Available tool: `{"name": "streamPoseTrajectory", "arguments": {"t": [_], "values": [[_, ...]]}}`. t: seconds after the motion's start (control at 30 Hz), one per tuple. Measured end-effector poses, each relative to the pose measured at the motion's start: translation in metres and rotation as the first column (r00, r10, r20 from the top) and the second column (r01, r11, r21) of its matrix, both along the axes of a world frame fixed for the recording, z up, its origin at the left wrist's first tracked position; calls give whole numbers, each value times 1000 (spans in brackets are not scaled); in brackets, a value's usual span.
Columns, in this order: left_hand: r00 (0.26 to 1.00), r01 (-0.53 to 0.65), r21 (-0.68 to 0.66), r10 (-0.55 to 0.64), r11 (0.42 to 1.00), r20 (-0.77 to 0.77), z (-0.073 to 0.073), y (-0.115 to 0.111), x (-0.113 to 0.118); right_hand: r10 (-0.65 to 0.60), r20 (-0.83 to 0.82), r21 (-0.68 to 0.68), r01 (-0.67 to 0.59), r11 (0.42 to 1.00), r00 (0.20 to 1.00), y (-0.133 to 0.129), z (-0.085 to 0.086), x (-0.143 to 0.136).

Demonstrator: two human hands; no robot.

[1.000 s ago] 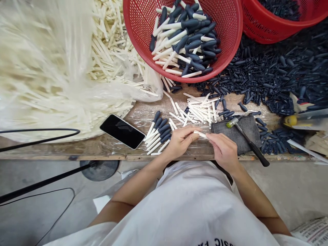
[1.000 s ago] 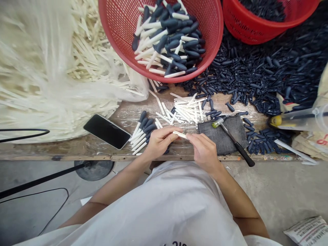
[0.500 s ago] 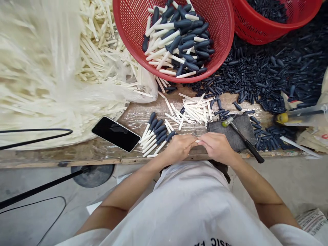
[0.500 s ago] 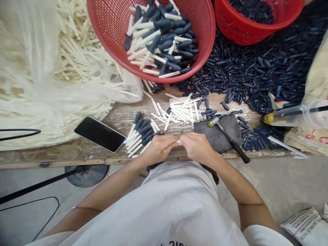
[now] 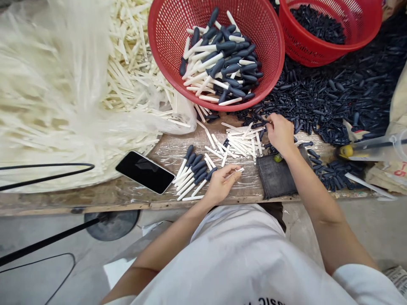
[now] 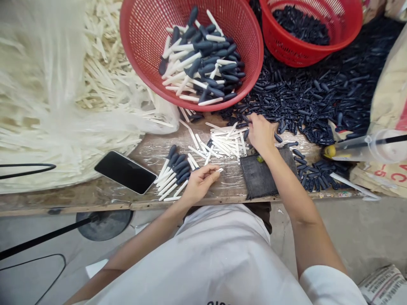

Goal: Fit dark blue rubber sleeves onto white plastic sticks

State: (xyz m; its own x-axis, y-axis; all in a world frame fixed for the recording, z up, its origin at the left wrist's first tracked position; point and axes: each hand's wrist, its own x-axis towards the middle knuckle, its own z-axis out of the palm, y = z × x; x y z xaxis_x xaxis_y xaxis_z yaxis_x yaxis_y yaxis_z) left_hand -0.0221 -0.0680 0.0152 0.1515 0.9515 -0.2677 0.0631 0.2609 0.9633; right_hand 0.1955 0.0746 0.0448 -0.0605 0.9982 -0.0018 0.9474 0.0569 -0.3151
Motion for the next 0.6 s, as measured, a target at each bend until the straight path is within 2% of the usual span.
{"name": "streamPoseTrajectory", "arguments": {"t": [0.07, 0.13, 0.2, 0.3, 0.4, 0.5, 0.6], "values": [[1000, -6, 14, 6, 1000, -11, -1, 2, -1, 170, -158, -12, -174, 985, 973, -32, 12, -8], [999, 22, 43, -21, 999, -26, 1, 5, -3, 318, -311, -42, -347, 937, 896, -62, 21, -16], [996, 73, 86, -68, 994, -65, 2, 9, -3, 396, -406, -42, -450, 892, 823, -86, 26, -20], [971, 191, 165, -162, 968, -176, 3, 15, -4, 442, -441, 4, -491, 871, 781, -106, 28, -19], [944, 280, 233, -223, 931, -242, 1, 17, -3, 490, -423, 37, -526, 850, 762, -109, 30, -11], [950, 284, 251, -236, 926, -205, 2, 16, 1, 477, -481, 10, -539, 842, 736, -104, 33, -5], [974, 219, 189, -201, 957, -106, 3, 16, 7, 444, -516, -14, -525, 851, 733, -99, 34, -6]]}}
